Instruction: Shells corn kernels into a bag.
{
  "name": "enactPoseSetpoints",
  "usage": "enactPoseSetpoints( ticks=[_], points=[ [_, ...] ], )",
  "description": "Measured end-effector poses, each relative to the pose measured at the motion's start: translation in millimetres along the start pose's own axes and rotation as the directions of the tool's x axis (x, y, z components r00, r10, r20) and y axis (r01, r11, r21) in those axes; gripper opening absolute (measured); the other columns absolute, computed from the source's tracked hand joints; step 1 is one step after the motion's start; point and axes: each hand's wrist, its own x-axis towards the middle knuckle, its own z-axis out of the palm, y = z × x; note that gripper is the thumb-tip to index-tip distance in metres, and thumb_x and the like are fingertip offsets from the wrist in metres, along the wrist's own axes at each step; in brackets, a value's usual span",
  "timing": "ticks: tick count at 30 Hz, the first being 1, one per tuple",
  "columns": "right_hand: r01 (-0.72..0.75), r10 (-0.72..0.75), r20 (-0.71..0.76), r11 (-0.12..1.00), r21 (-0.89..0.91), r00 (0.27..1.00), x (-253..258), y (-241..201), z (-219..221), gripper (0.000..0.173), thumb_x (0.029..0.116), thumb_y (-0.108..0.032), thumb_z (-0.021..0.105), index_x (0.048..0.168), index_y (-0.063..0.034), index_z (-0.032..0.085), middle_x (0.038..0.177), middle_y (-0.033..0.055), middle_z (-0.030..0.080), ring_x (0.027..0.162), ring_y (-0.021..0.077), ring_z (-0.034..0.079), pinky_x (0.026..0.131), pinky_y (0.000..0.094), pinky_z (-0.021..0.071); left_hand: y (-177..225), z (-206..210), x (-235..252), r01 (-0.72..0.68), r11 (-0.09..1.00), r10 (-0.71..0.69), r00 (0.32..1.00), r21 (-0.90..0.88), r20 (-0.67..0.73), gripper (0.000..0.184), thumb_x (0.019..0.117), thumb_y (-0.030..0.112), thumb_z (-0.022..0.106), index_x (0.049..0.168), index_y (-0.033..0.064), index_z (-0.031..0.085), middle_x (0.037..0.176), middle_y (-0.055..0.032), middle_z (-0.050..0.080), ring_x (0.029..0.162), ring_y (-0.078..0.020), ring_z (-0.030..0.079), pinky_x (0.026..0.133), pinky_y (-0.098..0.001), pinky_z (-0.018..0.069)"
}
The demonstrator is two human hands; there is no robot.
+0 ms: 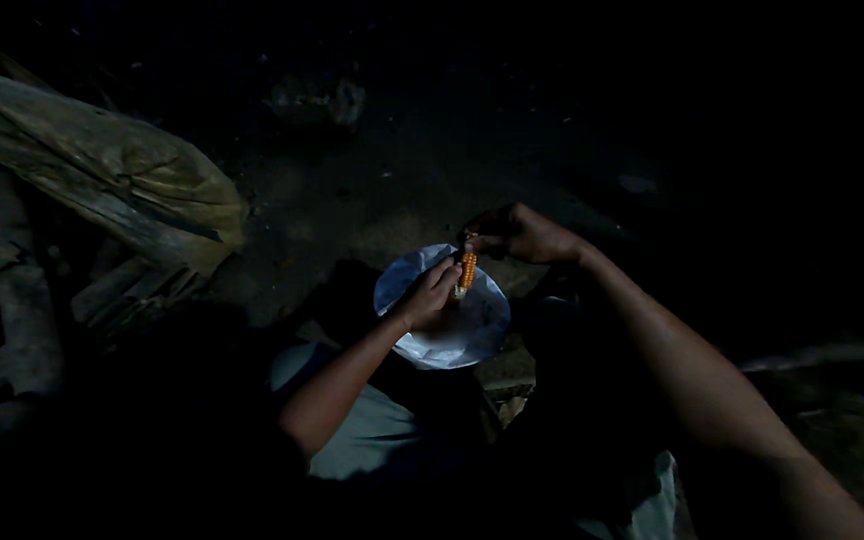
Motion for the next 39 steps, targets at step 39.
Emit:
enactPoseSetpoints(
  ticks=[39],
  points=[
    [-0.023,0.022,0.045,0.999,0.022,0.999,-3.7,-3.5,-1.2,0.014,0.1024,-0.009,0.06,0.102,0.0005,0.07,0.077,-0.0012,0.066,0.061,0.0006,0.058,0.059,0.0192,0.0512,9.7,1.9,-3.1,0.052,0.997,-0.051,0.999,-0.057,0.009,0.046,0.1136,0.024,0.027,0.14,-0.0055,0.049,0.128,-0.0201,0.064,0.114,-0.0199,0.063,0.096,-0.0359,0.051]
  ],
)
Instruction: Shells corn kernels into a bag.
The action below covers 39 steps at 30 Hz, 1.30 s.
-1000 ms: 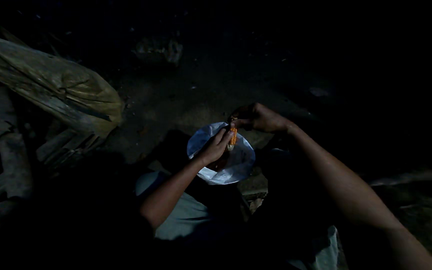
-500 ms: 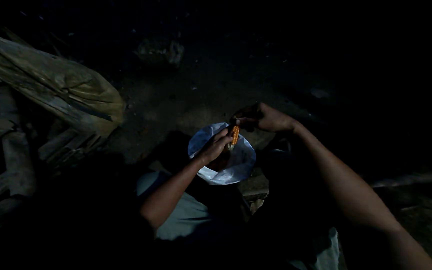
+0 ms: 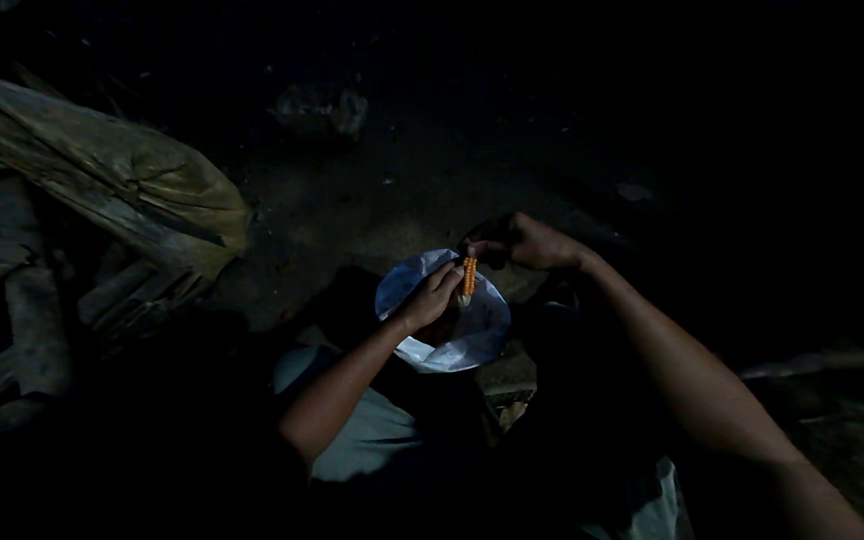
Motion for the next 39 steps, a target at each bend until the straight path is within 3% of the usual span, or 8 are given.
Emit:
enactPoseSetpoints(
  ticks=[7,11,14,17,23,30,36,39],
  points=[
    [0.014,-0.015,-0.016,1.0,-0.013,1.0,-1.1,-1.8,-0.8,0.013,0.1021,-0.009,0.06,0.101,-0.0006,0.07,0.074,-0.0027,0.065,0.06,0.0,0.057,0.058,0.0186,0.0504,1.6,0.4,0.1,0.028,0.997,-0.029,0.999,-0.076,-0.02,0.046,0.1127,0.027,0.029,0.138,-0.0044,0.052,0.129,-0.0182,0.063,0.116,-0.0202,0.061,0.097,-0.039,0.0503],
    [-0.002,0.001,-0.011,1.0,-0.026,1.0,-0.6,-2.3,0.7,0.014,0.1023,-0.01,0.06,0.104,-0.0002,0.07,0.079,-0.0007,0.067,0.062,0.001,0.058,0.06,0.0198,0.0512,-3.6,1.9,4.1,-0.013,1.0,0.013,0.999,-0.008,-0.038,0.049,0.1131,0.031,0.032,0.14,-0.0049,0.051,0.126,-0.0207,0.065,0.115,-0.0238,0.065,0.099,-0.0411,0.052],
    [-0.013,0.013,-0.007,1.0,-0.02,1.0,-0.3,-4.5,2.3,0.014,0.1022,-0.01,0.061,0.101,-0.0002,0.07,0.079,-0.0008,0.067,0.062,0.0003,0.058,0.06,0.0188,0.0512,0.5,3.1,1.9,0.033,0.999,-0.032,0.999,0.016,-0.027,0.049,0.1135,0.03,0.029,0.141,-0.0036,0.049,0.128,-0.0206,0.064,0.114,-0.0233,0.064,0.096,-0.0397,0.0508],
    [-0.026,0.026,0.001,0.999,-0.027,1.0,-1.0,-6.3,2.7,0.015,0.1025,-0.01,0.06,0.103,0.0003,0.07,0.079,0.0,0.067,0.062,0.0012,0.058,0.061,0.0198,0.0515,-0.4,3.7,0.7,0.019,1.0,-0.018,0.999,0.013,-0.032,0.047,0.1138,0.027,0.026,0.137,-0.0044,0.051,0.126,-0.0194,0.065,0.11,-0.0204,0.064,0.092,-0.0373,0.0524],
    [-0.001,0.0,-0.003,0.999,-0.033,1.0,-1.7,-3.9,1.5,0.014,0.1019,-0.011,0.061,0.103,-0.0004,0.071,0.079,-0.0005,0.067,0.062,0.0011,0.058,0.061,0.0199,0.0516,0.7,2.4,-0.4,0.041,0.998,-0.042,0.999,-0.04,-0.024,0.044,0.1121,0.026,0.029,0.133,-0.0047,0.053,0.128,-0.0193,0.062,0.115,-0.0219,0.061,0.096,-0.0412,0.0503],
    [-0.003,0.003,-0.003,1.0,-0.026,1.0,0.0,-1.8,4.3,0.014,0.102,-0.012,0.062,0.103,-0.001,0.071,0.077,-0.001,0.067,0.061,0.0006,0.058,0.059,0.0198,0.051,1.2,3.3,0.4,0.02,1.0,-0.019,0.999,0.022,-0.035,0.05,0.1136,0.032,0.026,0.141,-0.0033,0.049,0.129,-0.02,0.063,0.115,-0.0224,0.062,0.098,-0.0398,0.0501],
    [-0.031,0.031,0.025,1.0,0.002,0.999,-2.9,-6.7,0.2,0.02,0.1055,-0.008,0.053,0.113,0.0015,0.069,0.085,0.0014,0.069,0.068,0.0026,0.063,0.067,0.0211,0.0554,0.4,1.1,0.3,0.031,0.999,-0.032,0.998,-0.028,-0.048,0.048,0.1138,0.026,0.025,0.142,-0.0061,0.048,0.134,-0.0233,0.06,0.121,-0.0254,0.06,0.103,-0.0429,0.0485],
    [-0.063,0.061,0.062,0.998,0.031,0.996,-6.5,-9.8,-3.6,0.019,0.1039,-0.002,0.053,0.115,0.0028,0.067,0.09,0.0021,0.069,0.072,0.0034,0.065,0.071,0.0213,0.0574,0.1,2.3,0.5,0.035,0.996,-0.039,0.998,-0.081,-0.051,0.047,0.1129,0.026,0.027,0.142,-0.0034,0.05,0.133,-0.0199,0.061,0.118,-0.0225,0.061,0.099,-0.0405,0.0507]
  ],
)
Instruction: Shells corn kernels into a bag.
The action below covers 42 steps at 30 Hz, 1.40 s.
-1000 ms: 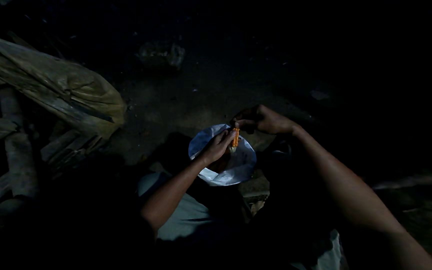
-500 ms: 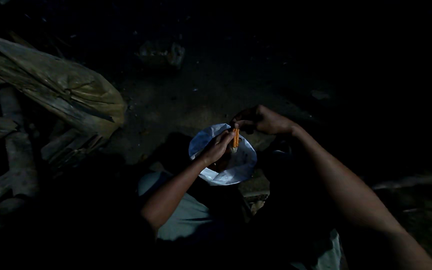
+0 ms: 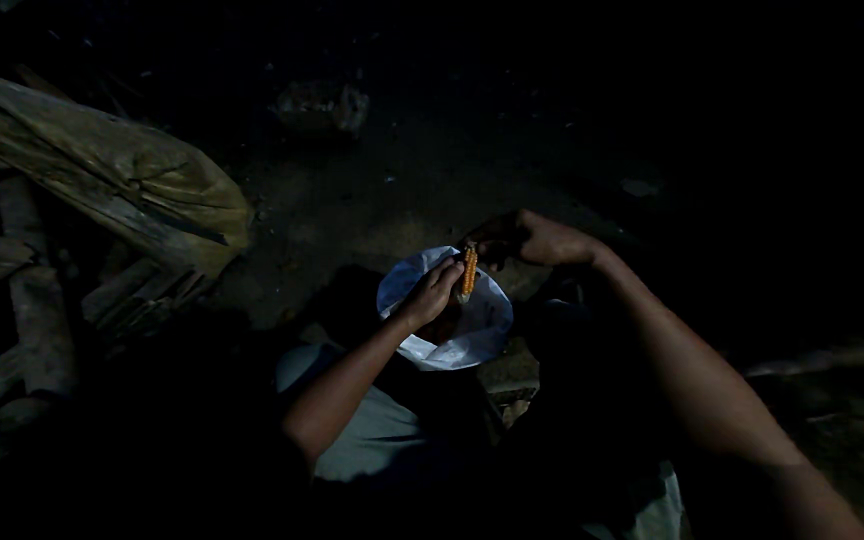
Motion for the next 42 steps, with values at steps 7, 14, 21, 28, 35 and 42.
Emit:
enactPoseSetpoints(
  ticks=[7,14,21,28,35,42],
  points=[
    [0.042,-0.042,0.004,0.999,-0.007,0.999,1.0,1.5,1.0,0.016,0.1022,-0.001,0.055,0.111,0.0037,0.068,0.085,0.0023,0.069,0.07,0.0044,0.066,0.07,0.022,0.0574,4.6,2.7,-2.3,-0.042,0.998,0.042,0.999,0.045,0.008,0.05,0.1135,0.03,0.026,0.145,-0.0033,0.044,0.125,-0.018,0.063,0.109,-0.0179,0.061,0.093,-0.0347,0.0495],
    [0.061,-0.061,0.014,0.998,-0.018,0.998,1.3,4.3,1.6,0.014,0.1013,-0.001,0.057,0.108,0.003,0.069,0.083,0.0011,0.069,0.07,0.0037,0.066,0.07,0.0217,0.0577,-2.7,-0.1,-0.7,-0.071,0.997,0.071,0.997,-0.002,0.021,0.049,0.1124,0.029,0.025,0.143,-0.0019,0.048,0.132,-0.0175,0.061,0.116,-0.019,0.061,0.096,-0.038,0.0507],
    [0.054,-0.053,0.013,0.998,-0.026,0.998,1.4,4.8,2.8,0.015,0.1012,0.0,0.057,0.109,0.0033,0.069,0.083,0.0026,0.069,0.07,0.0049,0.066,0.07,0.0225,0.058,-1.8,-0.8,-0.1,-0.045,0.999,0.045,0.999,0.005,-0.007,0.045,0.1111,0.019,0.026,0.141,-0.0042,0.05,0.132,-0.0192,0.061,0.114,-0.0209,0.061,0.095,-0.0381,0.0504],
    [0.092,-0.091,0.027,0.995,-0.027,0.995,0.7,4.5,2.1,0.014,0.1006,0.001,0.057,0.107,0.0029,0.069,0.082,0.0012,0.069,0.068,0.0035,0.064,0.068,0.0211,0.0568,6.2,0.7,-4.8,0.019,0.999,-0.018,0.999,0.028,-0.033,0.049,0.1132,0.033,0.028,0.139,-0.001,0.053,0.13,-0.0166,0.061,0.113,-0.0182,0.06,0.094,-0.0375,0.0493],
    [0.079,-0.078,0.032,0.997,-0.025,0.996,1.9,8.0,3.1,0.014,0.1005,0.0,0.058,0.108,0.0034,0.069,0.081,0.0019,0.069,0.067,0.0045,0.065,0.068,0.022,0.0568,3.6,0.2,-2.9,-0.025,0.996,0.027,0.999,0.085,-0.023,0.048,0.1137,0.025,0.026,0.141,-0.0058,0.05,0.136,-0.0231,0.057,0.123,-0.0253,0.057,0.102,-0.0428,0.0468],
    [0.09,-0.089,0.031,0.995,-0.031,0.996,1.8,11.8,2.9,0.015,0.1007,-0.001,0.058,0.109,0.0027,0.07,0.083,0.002,0.07,0.068,0.0039,0.065,0.068,0.0214,0.057,8.9,-0.2,-7.0,0.019,0.999,-0.018,1.0,0.05,-0.02,0.048,0.1121,0.024,0.027,0.143,-0.0053,0.05,0.145,-0.022,0.051,0.127,-0.0253,0.054,0.103,-0.0434,0.0449]
  ],
)
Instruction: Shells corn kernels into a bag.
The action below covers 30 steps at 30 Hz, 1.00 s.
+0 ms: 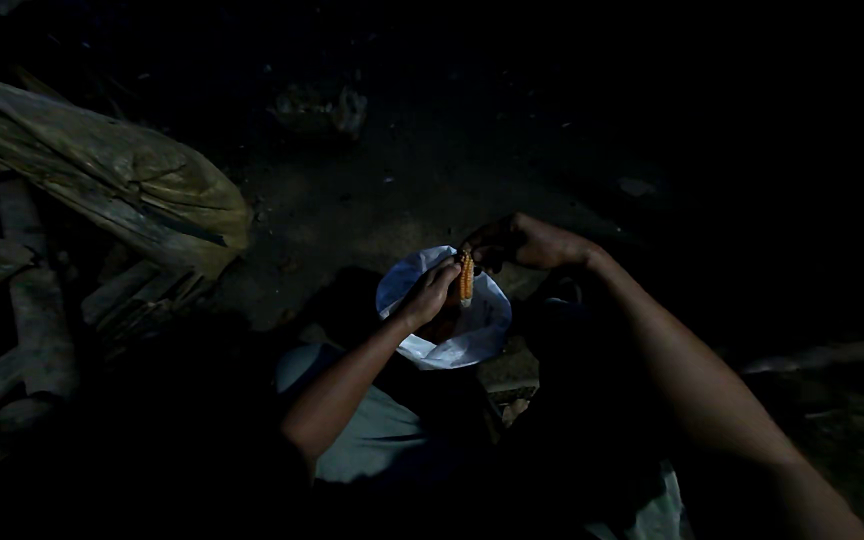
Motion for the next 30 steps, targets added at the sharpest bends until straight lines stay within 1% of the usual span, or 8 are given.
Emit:
enactPoseSetpoints(
  ticks=[4,8,15,19,22,24,28,30],
  points=[
    [0.004,-0.004,0.009,1.0,0.019,1.0,1.4,0.6,0.6,0.015,0.1003,0.0,0.058,0.108,0.002,0.07,0.082,0.0016,0.07,0.068,0.0037,0.064,0.067,0.0207,0.056,0.4,1.7,0.8,-0.005,0.999,0.006,0.999,0.041,-0.036,0.051,0.1138,0.032,0.028,0.136,-0.0047,0.054,0.129,-0.0206,0.06,0.116,-0.0223,0.059,0.099,-0.0406,0.0478],
    [0.021,-0.021,0.009,1.0,0.002,1.0,1.6,-0.5,2.0,0.014,0.1002,0.001,0.057,0.106,0.0028,0.07,0.079,0.001,0.069,0.066,0.0035,0.063,0.066,0.0209,0.0553,-3.1,0.8,2.6,-0.017,0.998,0.019,0.999,0.066,-0.03,0.051,0.1139,0.031,0.027,0.139,-0.0046,0.053,0.134,-0.0227,0.059,0.121,-0.0251,0.058,0.102,-0.0434,0.0465],
    [-0.005,0.004,0.011,1.0,0.017,1.0,-0.4,-4.2,2.7,0.014,0.1001,0.002,0.057,0.105,0.0027,0.07,0.08,0.0011,0.069,0.066,0.0033,0.063,0.066,0.0205,0.0554,-6.9,-1.6,3.1,-0.037,0.995,0.038,0.999,0.09,-0.013,0.048,0.1128,0.023,0.027,0.136,-0.0077,0.055,0.134,-0.0236,0.058,0.118,-0.0262,0.058,0.1,-0.0427,0.0474],
    [-0.034,0.034,0.014,0.999,0.009,0.999,-1.3,-7.5,3.4,0.015,0.1004,0.003,0.056,0.107,0.0024,0.07,0.08,0.0013,0.068,0.066,0.0029,0.062,0.066,0.0204,0.0547,-8.2,-2.3,3.9,-0.028,0.999,0.027,1.0,0.019,0.009,0.038,0.1032,0.011,0.039,0.133,-0.0046,0.057,0.129,-0.0194,0.061,0.115,-0.0224,0.058,0.098,-0.0428,0.047],
    [-0.037,0.037,-0.001,0.999,-0.013,0.999,-0.4,-5.8,3.5,0.014,0.1009,0.001,0.056,0.108,0.0018,0.069,0.081,0.001,0.068,0.067,0.003,0.063,0.067,0.0211,0.0563,-11.0,-2.8,5.9,-0.044,0.998,0.043,0.999,0.037,0.027,0.037,0.0977,0.004,0.057,0.134,-0.0049,0.056,0.119,-0.0189,0.066,0.103,-0.0205,0.065,0.091,-0.0394,0.0536],
    [-0.077,0.077,-0.003,0.996,-0.037,0.997,0.1,-7.7,3.7,0.015,0.102,0.0,0.056,0.11,0.0031,0.068,0.084,0.003,0.067,0.07,0.0052,0.064,0.069,0.0233,0.0567,-16.0,-2.7,8.3,-0.05,0.996,0.048,0.998,0.077,0.032,0.037,0.0991,0.008,0.062,0.133,-0.0062,0.057,0.119,-0.0199,0.067,0.102,-0.0216,0.067,0.092,-0.0394,0.0557],
    [-0.079,0.077,-0.032,0.995,-0.064,0.997,2.1,-1.9,4.4,0.017,0.1026,-0.001,0.055,0.115,0.002,0.067,0.089,0.0051,0.069,0.071,0.0064,0.064,0.07,0.0249,0.057,-20.1,-3.7,10.9,-0.021,0.991,0.017,0.999,0.134,0.029,0.038,0.1015,0.017,0.063,0.131,-0.0055,0.057,0.119,-0.0206,0.067,0.107,-0.0247,0.068,0.097,-0.0439,0.0542],
    [-0.087,0.081,-0.062,0.992,-0.096,0.995,2.5,1.8,4.4,0.025,0.1023,-0.001,0.055,0.125,0.0026,0.064,0.095,0.0095,0.069,0.074,0.0104,0.067,0.073,0.0288,0.0584,-17.0,-4.1,9.9,-0.01,0.996,0.011,1.0,0.093,-0.008,0.039,0.1017,0.017,0.064,0.133,-0.0051,0.056,0.12,-0.0204,0.067,0.108,-0.024,0.067,0.097,-0.0427,0.054]
  ],
)
